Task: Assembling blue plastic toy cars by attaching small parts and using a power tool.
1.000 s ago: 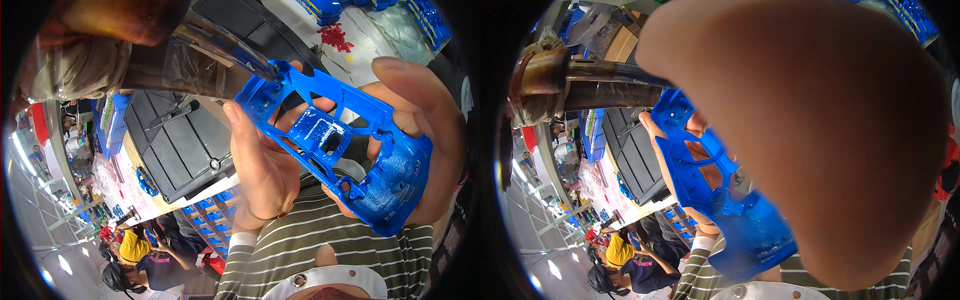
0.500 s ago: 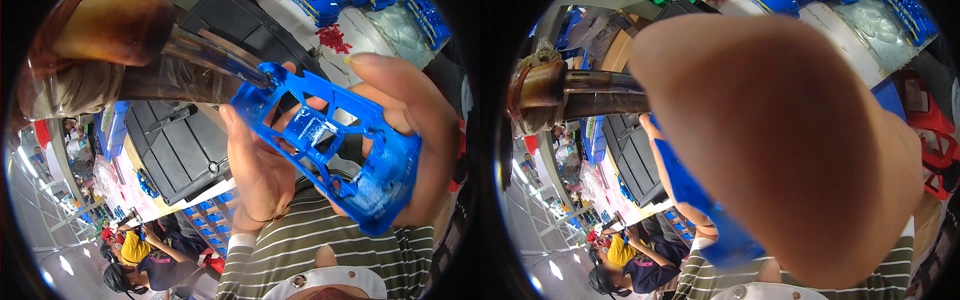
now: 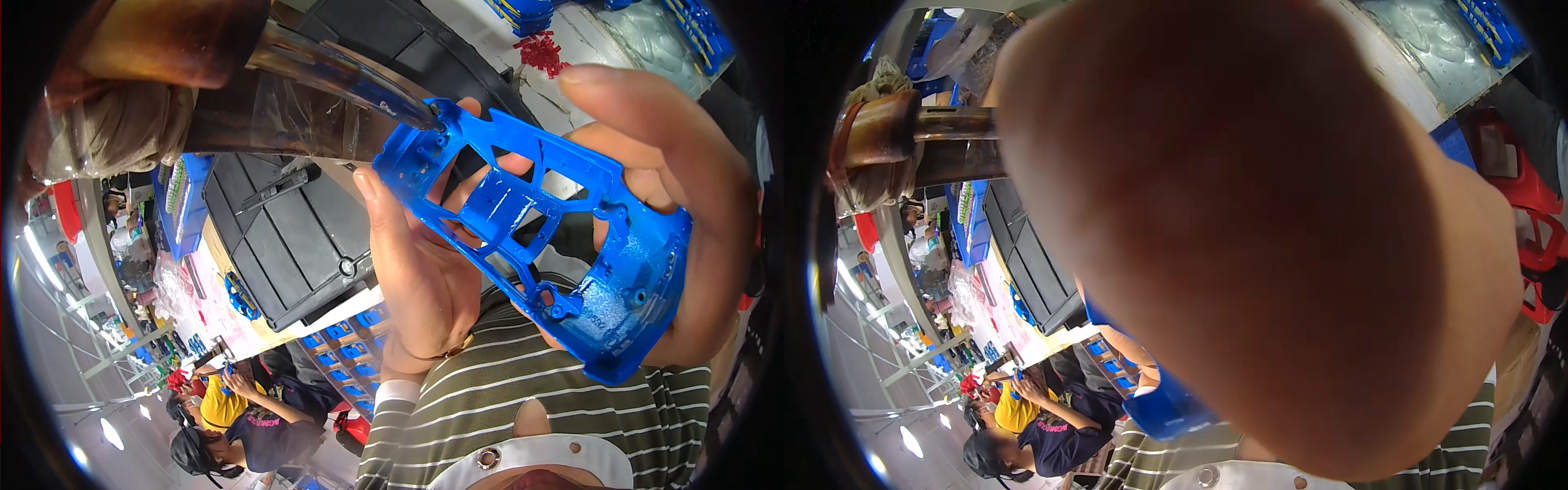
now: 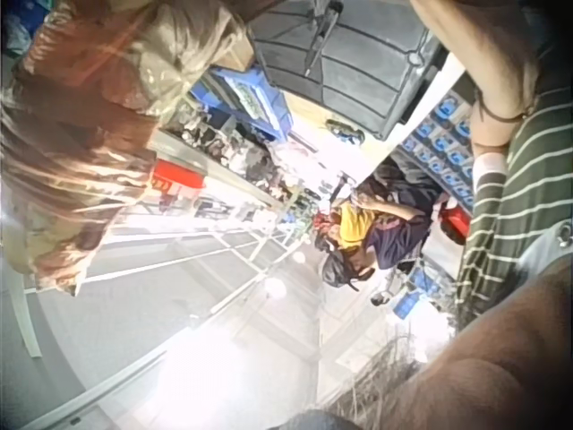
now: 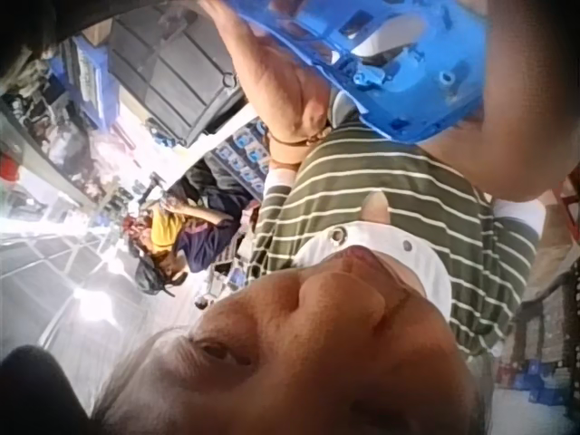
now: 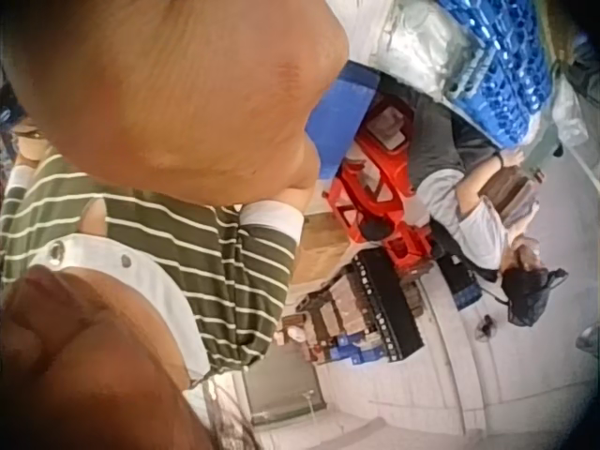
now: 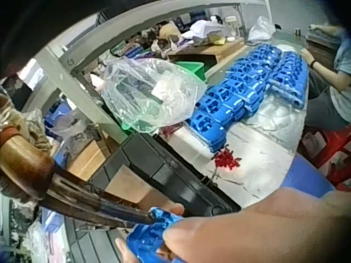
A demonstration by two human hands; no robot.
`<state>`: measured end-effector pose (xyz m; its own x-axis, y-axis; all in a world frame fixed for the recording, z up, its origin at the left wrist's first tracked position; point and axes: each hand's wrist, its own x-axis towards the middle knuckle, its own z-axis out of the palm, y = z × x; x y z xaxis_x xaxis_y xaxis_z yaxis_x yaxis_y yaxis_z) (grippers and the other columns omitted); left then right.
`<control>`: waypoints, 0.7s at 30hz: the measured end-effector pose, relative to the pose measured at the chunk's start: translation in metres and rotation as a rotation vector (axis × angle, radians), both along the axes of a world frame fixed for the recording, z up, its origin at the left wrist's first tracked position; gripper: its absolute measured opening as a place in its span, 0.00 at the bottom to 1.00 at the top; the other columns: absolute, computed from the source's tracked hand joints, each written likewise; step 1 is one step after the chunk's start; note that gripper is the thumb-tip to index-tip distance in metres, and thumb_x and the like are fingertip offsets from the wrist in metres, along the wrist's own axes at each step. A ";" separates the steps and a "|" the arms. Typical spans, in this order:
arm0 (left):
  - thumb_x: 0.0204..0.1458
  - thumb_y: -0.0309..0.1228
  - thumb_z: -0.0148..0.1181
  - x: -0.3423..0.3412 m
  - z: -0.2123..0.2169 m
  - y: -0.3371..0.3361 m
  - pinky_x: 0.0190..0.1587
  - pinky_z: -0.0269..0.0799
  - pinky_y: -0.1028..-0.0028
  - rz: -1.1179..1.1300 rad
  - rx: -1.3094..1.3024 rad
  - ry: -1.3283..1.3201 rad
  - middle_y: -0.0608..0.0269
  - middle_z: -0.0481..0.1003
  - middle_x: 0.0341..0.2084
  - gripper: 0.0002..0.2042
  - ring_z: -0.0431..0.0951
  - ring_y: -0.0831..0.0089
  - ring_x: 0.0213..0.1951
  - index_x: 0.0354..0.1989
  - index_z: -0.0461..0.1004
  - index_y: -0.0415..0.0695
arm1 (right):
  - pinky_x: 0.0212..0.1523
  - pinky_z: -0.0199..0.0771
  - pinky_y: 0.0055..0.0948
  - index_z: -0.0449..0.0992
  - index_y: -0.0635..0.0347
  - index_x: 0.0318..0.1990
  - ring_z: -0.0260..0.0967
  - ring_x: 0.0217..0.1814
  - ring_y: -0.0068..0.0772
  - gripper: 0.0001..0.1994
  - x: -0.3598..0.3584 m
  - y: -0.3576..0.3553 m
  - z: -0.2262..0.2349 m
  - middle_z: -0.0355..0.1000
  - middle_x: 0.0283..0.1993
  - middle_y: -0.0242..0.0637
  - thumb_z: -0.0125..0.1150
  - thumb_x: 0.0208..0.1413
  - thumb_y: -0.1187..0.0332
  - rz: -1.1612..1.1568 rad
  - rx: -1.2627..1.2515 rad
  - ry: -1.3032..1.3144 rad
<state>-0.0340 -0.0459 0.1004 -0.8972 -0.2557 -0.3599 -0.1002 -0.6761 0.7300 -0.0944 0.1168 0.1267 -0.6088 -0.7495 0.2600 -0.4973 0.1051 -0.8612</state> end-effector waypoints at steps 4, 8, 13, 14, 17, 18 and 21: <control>0.59 0.57 0.30 0.001 -0.010 -0.011 0.42 0.78 0.63 -0.012 0.180 0.035 0.47 0.64 0.54 0.34 0.77 0.60 0.42 0.58 0.56 0.37 | 0.42 0.71 0.27 0.52 0.71 0.60 0.72 0.42 0.33 0.47 0.003 -0.004 -0.008 0.65 0.50 0.51 0.76 0.30 0.72 -0.039 -0.024 0.059; 0.58 0.58 0.30 0.000 -0.008 -0.005 0.41 0.78 0.63 -0.025 0.141 0.061 0.47 0.65 0.53 0.35 0.77 0.60 0.42 0.58 0.57 0.36 | 0.42 0.71 0.27 0.53 0.71 0.60 0.71 0.42 0.33 0.47 0.006 -0.002 -0.004 0.65 0.51 0.51 0.76 0.30 0.72 -0.074 -0.025 0.083; 0.58 0.59 0.30 0.003 -0.005 -0.004 0.40 0.79 0.63 0.014 0.050 0.013 0.48 0.65 0.52 0.35 0.77 0.60 0.42 0.58 0.57 0.36 | 0.42 0.72 0.27 0.53 0.71 0.60 0.71 0.43 0.33 0.46 0.007 -0.004 -0.006 0.64 0.51 0.51 0.76 0.30 0.73 -0.078 -0.013 0.104; 0.57 0.59 0.30 -0.003 0.006 0.001 0.40 0.79 0.63 0.021 0.018 -0.078 0.48 0.65 0.52 0.35 0.77 0.60 0.42 0.58 0.57 0.36 | 0.42 0.72 0.27 0.53 0.71 0.60 0.71 0.43 0.33 0.46 0.007 -0.001 -0.003 0.64 0.51 0.51 0.75 0.30 0.73 -0.090 -0.011 0.106; 0.57 0.59 0.30 -0.023 0.023 0.006 0.40 0.79 0.63 0.056 -0.029 -0.335 0.48 0.65 0.52 0.36 0.77 0.60 0.42 0.58 0.57 0.36 | 0.42 0.72 0.27 0.53 0.71 0.60 0.71 0.43 0.33 0.46 0.006 -0.001 -0.005 0.64 0.52 0.51 0.75 0.30 0.73 -0.102 0.000 0.120; 0.57 0.59 0.31 -0.020 0.019 0.003 0.40 0.79 0.63 0.073 -0.022 -0.339 0.48 0.65 0.52 0.36 0.77 0.60 0.42 0.58 0.57 0.36 | 0.42 0.72 0.27 0.53 0.71 0.60 0.71 0.43 0.33 0.46 0.006 -0.004 -0.010 0.64 0.52 0.51 0.75 0.30 0.74 -0.091 0.003 0.125; 0.57 0.59 0.31 -0.001 0.002 -0.001 0.40 0.79 0.63 0.019 0.013 -0.038 0.48 0.65 0.53 0.35 0.77 0.60 0.42 0.58 0.57 0.36 | 0.43 0.72 0.27 0.53 0.71 0.60 0.71 0.44 0.33 0.46 0.007 -0.001 -0.007 0.64 0.52 0.51 0.75 0.30 0.74 -0.110 0.010 0.145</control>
